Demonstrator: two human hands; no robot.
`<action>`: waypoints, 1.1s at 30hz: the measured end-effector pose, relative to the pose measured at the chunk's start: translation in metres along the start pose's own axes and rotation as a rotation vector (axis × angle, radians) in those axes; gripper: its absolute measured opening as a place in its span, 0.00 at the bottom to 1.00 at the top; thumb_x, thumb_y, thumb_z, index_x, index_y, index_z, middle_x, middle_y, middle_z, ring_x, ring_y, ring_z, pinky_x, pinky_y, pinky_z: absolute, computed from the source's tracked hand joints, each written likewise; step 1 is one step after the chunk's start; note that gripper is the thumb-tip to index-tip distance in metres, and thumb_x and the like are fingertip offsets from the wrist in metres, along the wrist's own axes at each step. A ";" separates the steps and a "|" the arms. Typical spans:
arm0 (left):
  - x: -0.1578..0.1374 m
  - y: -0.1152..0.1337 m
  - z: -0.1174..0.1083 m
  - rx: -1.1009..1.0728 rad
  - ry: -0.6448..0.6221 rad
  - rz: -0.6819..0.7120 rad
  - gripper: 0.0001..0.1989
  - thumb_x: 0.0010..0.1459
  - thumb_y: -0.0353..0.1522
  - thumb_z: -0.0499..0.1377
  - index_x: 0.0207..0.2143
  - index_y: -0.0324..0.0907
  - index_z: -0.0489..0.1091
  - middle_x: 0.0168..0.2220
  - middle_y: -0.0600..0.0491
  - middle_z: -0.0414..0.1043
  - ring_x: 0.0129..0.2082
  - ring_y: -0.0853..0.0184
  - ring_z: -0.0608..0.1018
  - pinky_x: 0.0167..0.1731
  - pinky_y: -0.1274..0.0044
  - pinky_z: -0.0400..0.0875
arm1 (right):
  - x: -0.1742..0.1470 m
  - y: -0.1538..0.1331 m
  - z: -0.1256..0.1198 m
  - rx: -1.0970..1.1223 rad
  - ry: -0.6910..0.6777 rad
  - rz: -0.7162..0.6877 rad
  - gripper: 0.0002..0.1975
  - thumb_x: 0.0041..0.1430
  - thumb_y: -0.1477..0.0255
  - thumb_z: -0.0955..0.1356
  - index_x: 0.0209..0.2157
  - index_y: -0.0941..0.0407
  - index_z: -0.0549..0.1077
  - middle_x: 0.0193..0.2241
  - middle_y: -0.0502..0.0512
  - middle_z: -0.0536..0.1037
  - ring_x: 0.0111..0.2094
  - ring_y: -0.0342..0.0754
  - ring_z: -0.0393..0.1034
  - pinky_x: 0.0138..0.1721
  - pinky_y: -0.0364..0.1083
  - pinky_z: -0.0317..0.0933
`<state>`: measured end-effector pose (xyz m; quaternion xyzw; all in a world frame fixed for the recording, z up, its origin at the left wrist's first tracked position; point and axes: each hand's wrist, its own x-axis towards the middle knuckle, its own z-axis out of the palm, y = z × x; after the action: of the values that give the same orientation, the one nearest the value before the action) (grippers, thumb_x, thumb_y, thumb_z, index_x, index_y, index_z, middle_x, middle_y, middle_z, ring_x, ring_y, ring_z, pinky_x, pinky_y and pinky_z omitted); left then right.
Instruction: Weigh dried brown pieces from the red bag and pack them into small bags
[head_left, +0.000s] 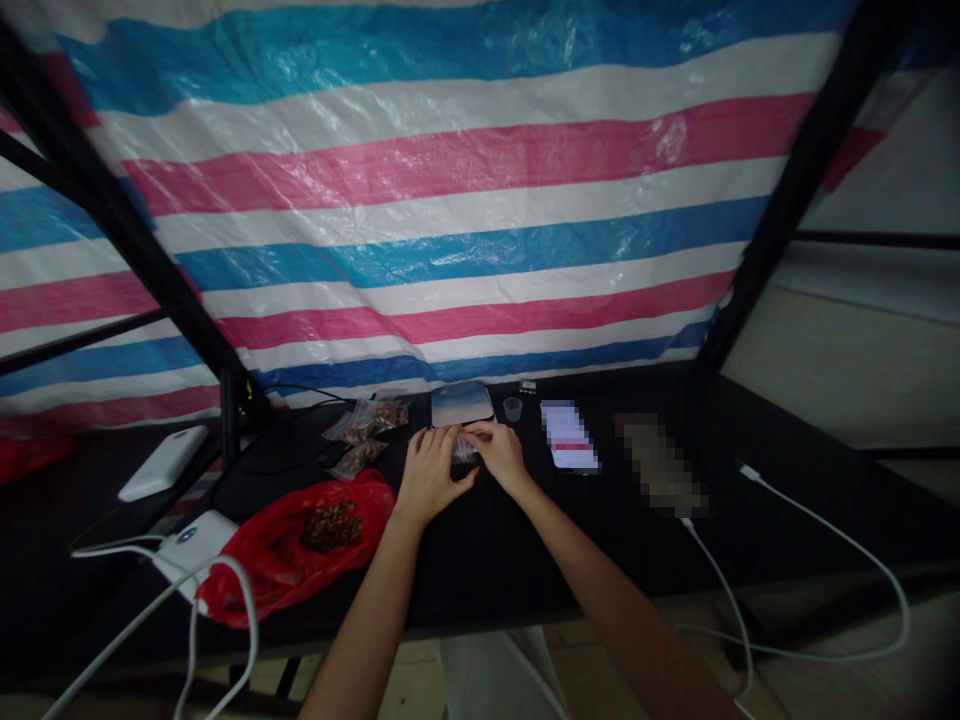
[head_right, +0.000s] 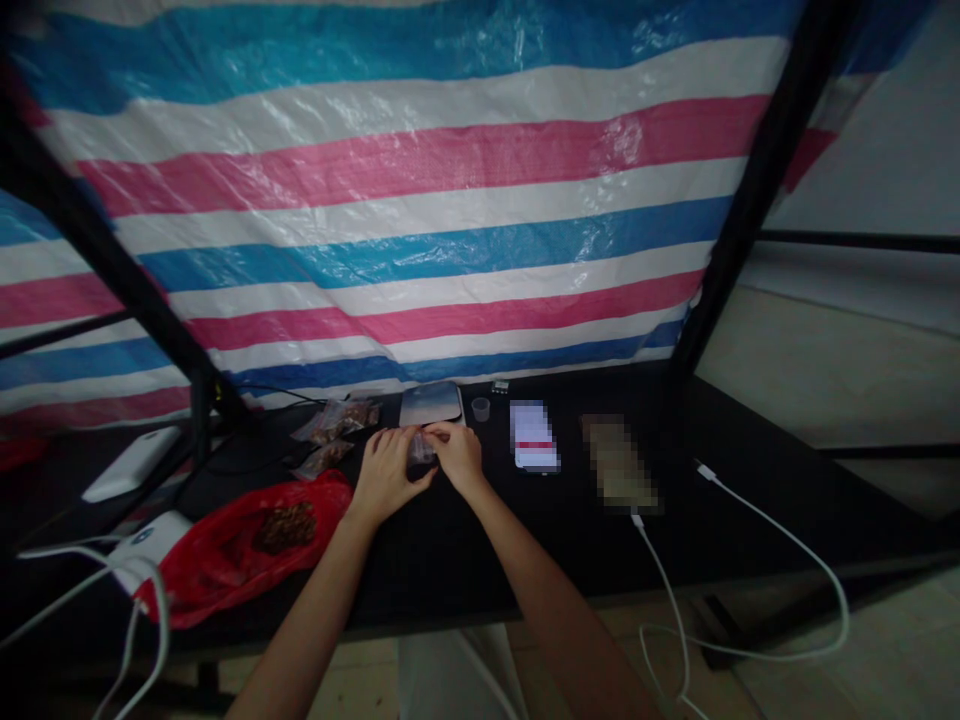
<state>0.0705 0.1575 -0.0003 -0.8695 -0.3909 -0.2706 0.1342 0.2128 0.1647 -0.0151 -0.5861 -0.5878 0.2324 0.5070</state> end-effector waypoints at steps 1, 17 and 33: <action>0.000 0.000 0.000 0.012 0.013 -0.028 0.27 0.50 0.41 0.55 0.50 0.37 0.60 0.46 0.43 0.66 0.46 0.58 0.67 0.50 0.66 0.54 | 0.001 0.002 0.000 0.027 -0.004 0.005 0.07 0.50 0.73 0.66 0.30 0.51 0.76 0.29 0.47 0.79 0.32 0.44 0.73 0.35 0.41 0.65; -0.001 -0.003 0.001 0.175 -0.046 -0.162 0.29 0.50 0.49 0.53 0.49 0.39 0.62 0.39 0.44 0.67 0.39 0.57 0.67 0.36 0.69 0.58 | 0.001 0.003 0.007 0.056 -0.030 -0.089 0.10 0.49 0.77 0.65 0.31 0.53 0.76 0.30 0.49 0.79 0.31 0.43 0.72 0.36 0.42 0.64; -0.002 -0.007 0.002 0.052 0.013 -0.099 0.22 0.55 0.45 0.51 0.44 0.38 0.64 0.38 0.47 0.69 0.39 0.60 0.68 0.42 0.68 0.57 | 0.002 0.003 0.003 -0.006 -0.052 -0.107 0.07 0.52 0.73 0.65 0.30 0.53 0.76 0.27 0.48 0.78 0.30 0.43 0.73 0.33 0.39 0.63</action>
<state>0.0649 0.1615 -0.0034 -0.8435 -0.4395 -0.2722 0.1458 0.2120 0.1684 -0.0177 -0.5494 -0.6318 0.2183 0.5014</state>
